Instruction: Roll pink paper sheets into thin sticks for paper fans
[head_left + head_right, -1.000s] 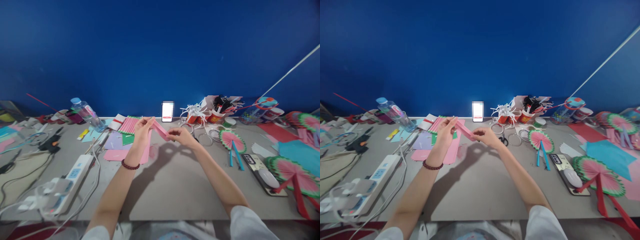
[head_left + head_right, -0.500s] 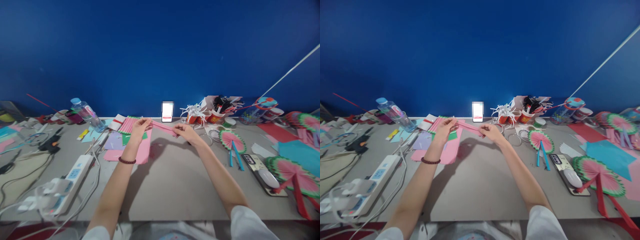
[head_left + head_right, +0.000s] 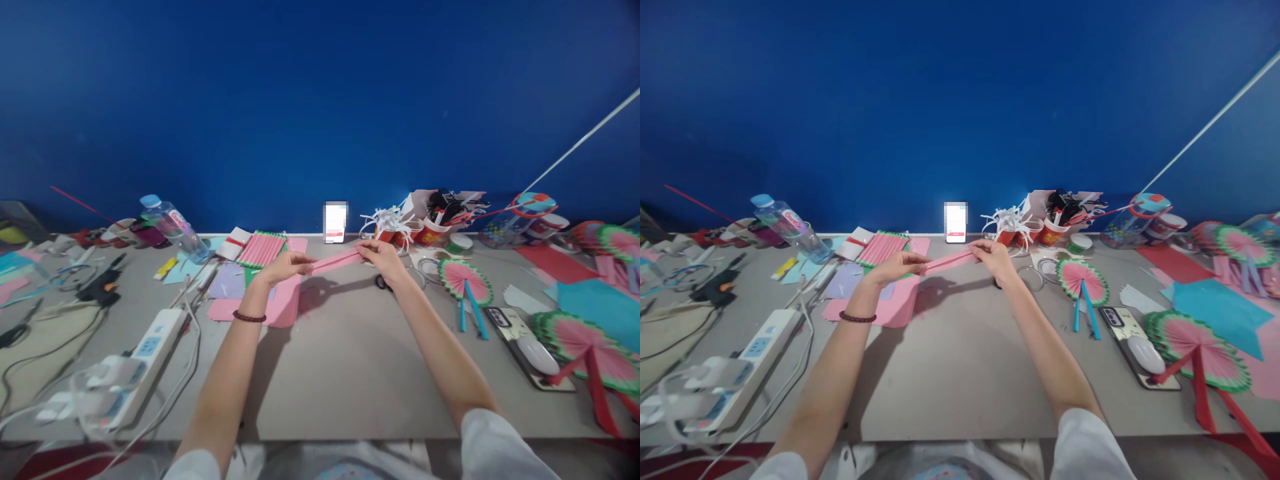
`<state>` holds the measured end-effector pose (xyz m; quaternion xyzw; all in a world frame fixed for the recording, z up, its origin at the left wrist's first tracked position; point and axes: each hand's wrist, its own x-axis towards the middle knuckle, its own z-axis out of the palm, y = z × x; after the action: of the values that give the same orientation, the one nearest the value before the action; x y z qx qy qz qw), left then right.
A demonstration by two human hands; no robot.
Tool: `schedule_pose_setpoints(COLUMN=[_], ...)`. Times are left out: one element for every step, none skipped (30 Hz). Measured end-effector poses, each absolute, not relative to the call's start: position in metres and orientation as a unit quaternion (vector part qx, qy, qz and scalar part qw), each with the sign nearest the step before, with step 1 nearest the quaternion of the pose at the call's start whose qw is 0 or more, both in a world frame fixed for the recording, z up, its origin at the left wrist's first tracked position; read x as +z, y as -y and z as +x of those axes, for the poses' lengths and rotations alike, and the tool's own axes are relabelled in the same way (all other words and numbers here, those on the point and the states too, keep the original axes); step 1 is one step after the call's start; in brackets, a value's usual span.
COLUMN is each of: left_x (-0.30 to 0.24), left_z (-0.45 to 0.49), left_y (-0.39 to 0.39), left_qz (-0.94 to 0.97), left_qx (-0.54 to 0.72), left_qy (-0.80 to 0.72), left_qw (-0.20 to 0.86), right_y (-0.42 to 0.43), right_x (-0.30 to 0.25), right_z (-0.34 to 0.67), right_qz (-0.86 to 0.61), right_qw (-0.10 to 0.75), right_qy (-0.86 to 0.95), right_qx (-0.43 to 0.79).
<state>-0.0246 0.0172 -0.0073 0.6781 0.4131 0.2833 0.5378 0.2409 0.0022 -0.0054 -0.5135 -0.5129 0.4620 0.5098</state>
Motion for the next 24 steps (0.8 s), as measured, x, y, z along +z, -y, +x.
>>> schedule_pose_setpoints(left_x=[-0.006,-0.005,-0.005,-0.004,-0.004,-0.004,-0.004,-0.005,-0.005,-0.006,-0.006,-0.006,-0.006,-0.006,-0.006,-0.006,-0.006,-0.006,-0.005,-0.005,-0.005,-0.005,-0.005,-0.005], left_z=[-0.025,-0.025,-0.024,-0.023,-0.021,-0.018,-0.015,-0.011,-0.006,-0.001,0.004,0.008,0.012,0.016,0.019,0.023,0.026,0.029,0.031,0.034,0.037,0.039,0.041,0.042], left_y=[-0.016,-0.015,-0.014,-0.012,-0.011,-0.009,-0.008,-0.006,-0.005,-0.003,-0.001,0.000,0.002,0.004,0.005,0.007,0.009,0.010,0.012,0.013,0.014,0.015,0.015,0.015], left_qz=[0.689,0.700,0.711,0.720,0.726,0.728,0.729,0.728,0.728,0.727,0.727,0.725,0.722,0.716,0.708,0.701,0.694,0.685,0.677,0.672,0.667,0.665,0.665,0.665], left_qx=[0.263,0.244,0.228,0.215,0.205,0.201,0.200,0.201,0.211,0.219,0.226,0.233,0.244,0.257,0.271,0.283,0.296,0.310,0.325,0.339,0.351,0.362,0.371,0.379], left_qy=[-0.409,-0.403,-0.393,-0.381,-0.372,-0.367,-0.367,-0.371,-0.376,-0.381,-0.387,-0.390,-0.391,-0.393,-0.395,-0.397,-0.397,-0.398,-0.399,-0.397,-0.401,-0.406,-0.413,-0.421], left_qw=[0.537,0.537,0.537,0.538,0.541,0.542,0.542,0.541,0.533,0.527,0.520,0.517,0.517,0.517,0.519,0.521,0.523,0.526,0.526,0.525,0.520,0.511,0.500,0.487], right_y=[-0.002,-0.002,-0.002,-0.001,0.000,0.000,0.001,0.002,0.002,0.003,0.004,0.005,0.005,0.006,0.007,0.007,0.008,0.009,0.010,0.011,0.012,0.013,0.013,0.013], right_x=[-0.006,-0.005,-0.005,-0.004,-0.004,-0.003,-0.003,-0.002,-0.002,-0.002,-0.002,-0.001,-0.001,-0.001,-0.001,0.000,0.000,0.001,0.002,0.003,0.003,0.004,0.004,0.004], right_z=[0.241,0.241,0.241,0.241,0.241,0.241,0.241,0.241,0.240,0.240,0.240,0.239,0.239,0.238,0.237,0.237,0.236,0.235,0.234,0.232,0.231,0.229,0.228,0.227], right_qz=[-0.512,-0.510,-0.509,-0.508,-0.509,-0.510,-0.512,-0.514,-0.515,-0.514,-0.512,-0.508,-0.503,-0.497,-0.492,-0.488,-0.484,-0.479,-0.472,-0.464,-0.456,-0.450,-0.449,-0.451], right_qw=[0.507,0.504,0.501,0.498,0.495,0.490,0.485,0.478,0.470,0.462,0.454,0.448,0.443,0.440,0.438,0.436,0.435,0.436,0.436,0.438,0.440,0.445,0.451,0.459], right_qy=[0.517,0.522,0.527,0.532,0.537,0.542,0.548,0.555,0.564,0.573,0.583,0.593,0.602,0.609,0.616,0.620,0.622,0.621,0.619,0.615,0.610,0.604,0.599,0.594], right_qx=[0.461,0.461,0.460,0.459,0.456,0.453,0.450,0.446,0.443,0.440,0.438,0.435,0.434,0.433,0.433,0.432,0.435,0.441,0.451,0.464,0.476,0.484,0.486,0.483])
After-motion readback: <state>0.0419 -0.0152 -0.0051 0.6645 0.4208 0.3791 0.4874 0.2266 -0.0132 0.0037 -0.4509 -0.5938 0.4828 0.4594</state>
